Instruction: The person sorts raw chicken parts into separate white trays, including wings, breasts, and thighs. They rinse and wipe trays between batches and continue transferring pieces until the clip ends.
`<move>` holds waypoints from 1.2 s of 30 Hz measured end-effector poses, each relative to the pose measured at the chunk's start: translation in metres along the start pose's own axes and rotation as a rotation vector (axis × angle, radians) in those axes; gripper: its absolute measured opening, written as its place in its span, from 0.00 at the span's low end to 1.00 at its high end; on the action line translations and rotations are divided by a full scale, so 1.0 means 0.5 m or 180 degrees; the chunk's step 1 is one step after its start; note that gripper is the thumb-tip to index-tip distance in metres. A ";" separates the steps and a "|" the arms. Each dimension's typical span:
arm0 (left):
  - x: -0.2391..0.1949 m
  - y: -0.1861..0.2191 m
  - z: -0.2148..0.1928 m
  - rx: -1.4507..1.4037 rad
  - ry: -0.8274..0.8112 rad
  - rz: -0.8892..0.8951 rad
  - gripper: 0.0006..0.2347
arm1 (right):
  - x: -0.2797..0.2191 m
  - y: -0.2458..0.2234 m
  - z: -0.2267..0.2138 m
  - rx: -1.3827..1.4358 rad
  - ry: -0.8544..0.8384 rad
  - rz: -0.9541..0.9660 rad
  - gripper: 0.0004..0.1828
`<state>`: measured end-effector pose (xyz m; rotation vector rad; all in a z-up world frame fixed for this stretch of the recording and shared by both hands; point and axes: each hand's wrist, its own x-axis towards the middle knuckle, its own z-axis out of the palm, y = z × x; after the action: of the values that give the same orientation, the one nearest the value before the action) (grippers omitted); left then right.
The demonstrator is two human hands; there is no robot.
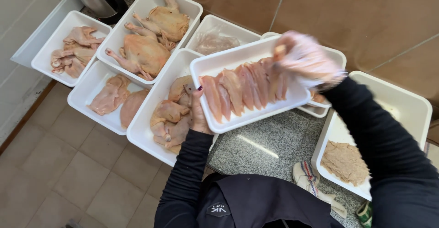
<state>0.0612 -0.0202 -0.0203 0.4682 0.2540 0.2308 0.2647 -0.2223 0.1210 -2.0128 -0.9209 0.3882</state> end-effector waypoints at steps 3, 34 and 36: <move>-0.009 -0.010 0.044 -0.0033 0.0543 0.0098 0.26 | 0.037 -0.022 0.104 -0.0129 -0.0620 0.0487 0.27; -0.055 0.049 0.037 0.0488 0.1522 0.0423 0.32 | -0.060 0.219 -0.076 -0.0856 -0.1323 0.2420 0.15; -0.045 0.034 0.033 0.0438 0.1503 0.0412 0.32 | -0.052 0.268 -0.059 -0.0770 -0.1135 0.2487 0.12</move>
<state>0.0420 -0.0181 0.0060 0.5638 0.7057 0.4528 0.3256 -0.3059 0.0273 -2.5300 -0.3435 1.1343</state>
